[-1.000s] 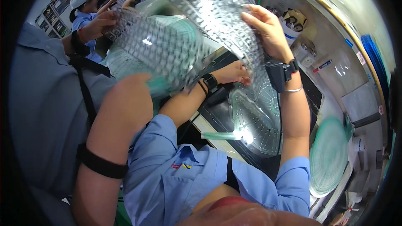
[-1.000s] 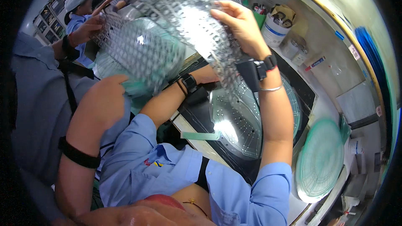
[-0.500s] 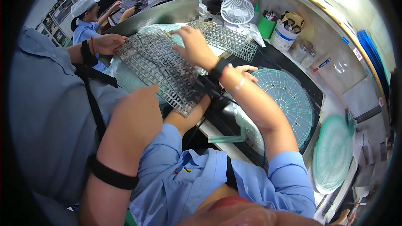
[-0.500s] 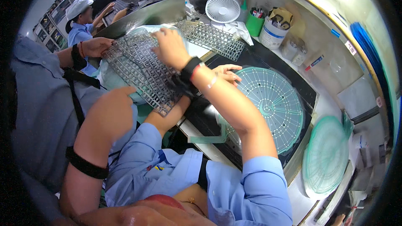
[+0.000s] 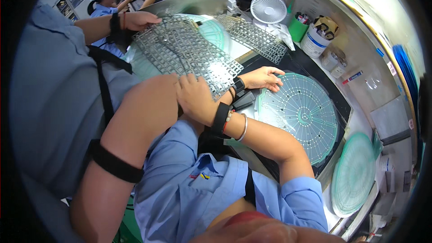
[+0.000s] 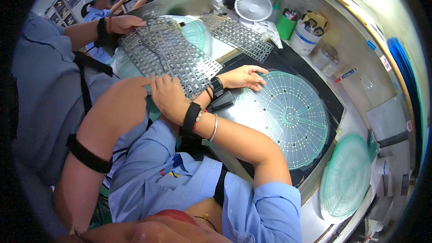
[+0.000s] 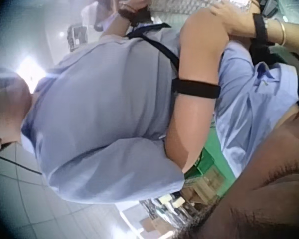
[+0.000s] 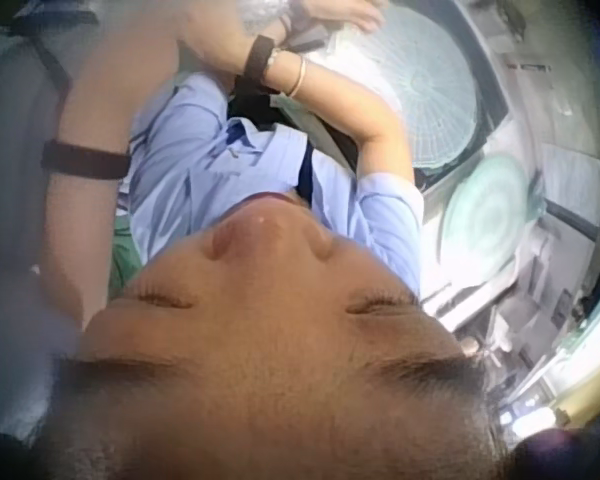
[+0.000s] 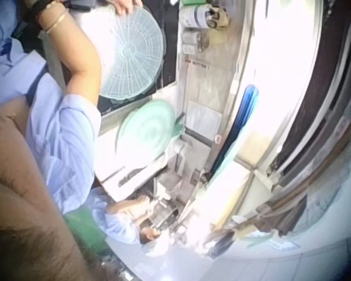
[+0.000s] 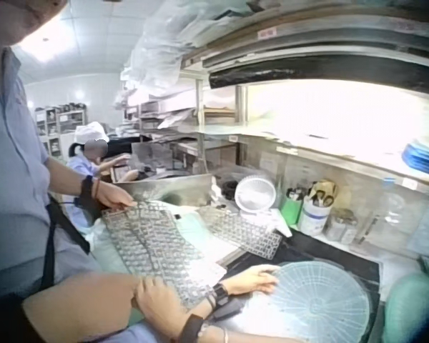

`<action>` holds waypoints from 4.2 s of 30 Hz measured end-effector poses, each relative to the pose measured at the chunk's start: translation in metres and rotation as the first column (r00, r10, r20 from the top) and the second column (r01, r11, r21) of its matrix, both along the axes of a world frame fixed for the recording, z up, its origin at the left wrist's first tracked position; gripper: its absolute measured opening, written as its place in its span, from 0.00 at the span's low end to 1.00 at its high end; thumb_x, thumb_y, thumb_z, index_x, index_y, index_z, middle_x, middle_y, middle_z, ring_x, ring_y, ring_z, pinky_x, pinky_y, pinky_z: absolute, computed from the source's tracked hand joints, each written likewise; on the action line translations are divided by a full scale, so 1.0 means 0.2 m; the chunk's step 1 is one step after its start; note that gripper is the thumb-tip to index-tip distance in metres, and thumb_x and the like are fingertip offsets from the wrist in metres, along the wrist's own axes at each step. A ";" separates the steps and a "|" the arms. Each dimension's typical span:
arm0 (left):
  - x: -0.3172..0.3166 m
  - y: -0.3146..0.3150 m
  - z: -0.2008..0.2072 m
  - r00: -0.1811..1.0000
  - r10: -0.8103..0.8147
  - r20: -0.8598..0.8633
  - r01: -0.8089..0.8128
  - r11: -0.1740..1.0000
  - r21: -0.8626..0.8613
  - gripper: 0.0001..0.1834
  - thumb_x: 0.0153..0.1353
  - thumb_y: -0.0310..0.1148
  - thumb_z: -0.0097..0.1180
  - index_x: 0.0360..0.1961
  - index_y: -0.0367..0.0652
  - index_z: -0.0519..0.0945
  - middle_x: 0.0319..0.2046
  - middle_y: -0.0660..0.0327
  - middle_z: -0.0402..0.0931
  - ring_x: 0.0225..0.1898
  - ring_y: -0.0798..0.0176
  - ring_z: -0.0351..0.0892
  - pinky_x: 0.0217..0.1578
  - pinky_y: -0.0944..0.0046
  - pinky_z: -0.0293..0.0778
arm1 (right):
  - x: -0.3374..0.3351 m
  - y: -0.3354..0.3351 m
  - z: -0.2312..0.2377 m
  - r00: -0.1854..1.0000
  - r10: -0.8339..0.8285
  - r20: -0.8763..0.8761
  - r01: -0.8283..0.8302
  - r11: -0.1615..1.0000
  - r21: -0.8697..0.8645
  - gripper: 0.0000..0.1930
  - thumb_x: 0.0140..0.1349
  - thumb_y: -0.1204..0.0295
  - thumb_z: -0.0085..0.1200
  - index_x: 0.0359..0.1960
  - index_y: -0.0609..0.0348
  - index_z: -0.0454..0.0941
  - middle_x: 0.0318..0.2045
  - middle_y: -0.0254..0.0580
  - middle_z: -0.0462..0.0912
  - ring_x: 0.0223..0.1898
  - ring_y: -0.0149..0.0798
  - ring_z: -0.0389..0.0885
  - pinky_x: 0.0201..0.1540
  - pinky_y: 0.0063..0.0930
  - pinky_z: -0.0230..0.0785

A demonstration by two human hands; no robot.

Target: Assembling keyboard components by placing internal layers into a circular frame.

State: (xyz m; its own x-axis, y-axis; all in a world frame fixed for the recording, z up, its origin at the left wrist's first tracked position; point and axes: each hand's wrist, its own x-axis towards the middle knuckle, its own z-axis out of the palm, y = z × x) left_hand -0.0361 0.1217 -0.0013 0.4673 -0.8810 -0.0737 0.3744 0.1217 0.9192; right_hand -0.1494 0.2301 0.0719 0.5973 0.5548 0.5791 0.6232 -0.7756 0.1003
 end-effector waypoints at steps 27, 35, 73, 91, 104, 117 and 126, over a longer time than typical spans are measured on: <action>0.06 0.14 0.08 0.877 -0.371 -0.306 0.138 0.803 -0.580 0.38 0.63 0.58 0.33 0.63 0.39 0.55 0.58 0.44 0.62 0.56 0.46 0.66 0.55 0.44 0.63 | -0.40 -1.47 0.31 0.864 -0.304 0.402 0.304 0.950 0.065 0.20 0.40 0.79 0.52 0.39 0.48 0.82 0.36 0.34 0.81 0.33 0.37 0.77 0.34 0.28 0.71; 0.01 0.09 0.21 0.846 -0.352 -0.401 0.112 0.852 -0.512 0.52 0.53 0.73 0.24 0.60 0.34 0.59 0.55 0.41 0.64 0.54 0.41 0.68 0.54 0.40 0.63 | -0.66 -1.73 0.07 0.851 -0.384 0.358 0.421 0.906 -0.031 0.17 0.42 0.75 0.54 0.37 0.47 0.82 0.35 0.28 0.79 0.36 0.33 0.74 0.37 0.26 0.66; -0.06 0.09 0.24 0.963 0.237 -0.125 -0.253 0.958 -0.132 0.17 0.64 0.35 0.44 0.48 0.32 0.72 0.39 0.53 0.78 0.37 0.61 0.80 0.35 0.65 0.79 | -0.60 -1.77 0.01 0.896 -0.400 0.193 0.394 0.916 0.071 0.19 0.39 0.81 0.55 0.36 0.50 0.82 0.33 0.32 0.79 0.32 0.35 0.74 0.33 0.26 0.66; 0.15 0.04 -0.10 0.966 0.188 -0.180 -0.205 0.975 -0.082 0.21 0.66 0.44 0.42 0.49 0.38 0.70 0.37 0.55 0.74 0.29 0.60 0.77 0.34 0.60 0.76 | 0.25 -0.47 0.47 0.962 0.031 0.273 -0.106 0.959 0.264 0.23 0.46 0.82 0.49 0.47 0.51 0.76 0.35 0.39 0.78 0.36 0.41 0.74 0.42 0.33 0.67; 0.02 0.04 0.02 0.965 0.235 -0.119 -0.243 0.968 -0.055 0.20 0.66 0.43 0.43 0.47 0.36 0.71 0.33 0.54 0.74 0.26 0.63 0.79 0.29 0.64 0.77 | 0.17 -0.32 0.14 0.984 0.177 -0.028 -0.174 0.981 0.084 0.13 0.54 0.64 0.53 0.41 0.49 0.77 0.36 0.31 0.79 0.38 0.36 0.75 0.41 0.30 0.63; 0.02 0.05 0.04 0.933 0.280 0.227 -0.297 0.954 0.043 0.17 0.64 0.37 0.48 0.47 0.37 0.74 0.36 0.56 0.76 0.30 0.68 0.78 0.31 0.70 0.77 | -0.60 -1.30 0.07 0.855 -0.094 -0.510 0.337 0.847 0.411 0.16 0.52 0.73 0.58 0.44 0.57 0.76 0.42 0.45 0.79 0.43 0.43 0.77 0.47 0.34 0.68; -0.02 -0.06 0.17 0.582 0.080 0.810 -0.535 0.787 0.307 0.33 0.56 0.47 0.55 0.58 0.40 0.64 0.54 0.42 0.65 0.57 0.53 0.63 0.54 0.58 0.62 | -1.19 -1.80 0.00 0.691 -0.013 -0.723 0.699 -0.240 0.673 0.32 0.60 0.63 0.50 0.65 0.52 0.52 0.65 0.54 0.48 0.66 0.51 0.47 0.57 0.62 0.47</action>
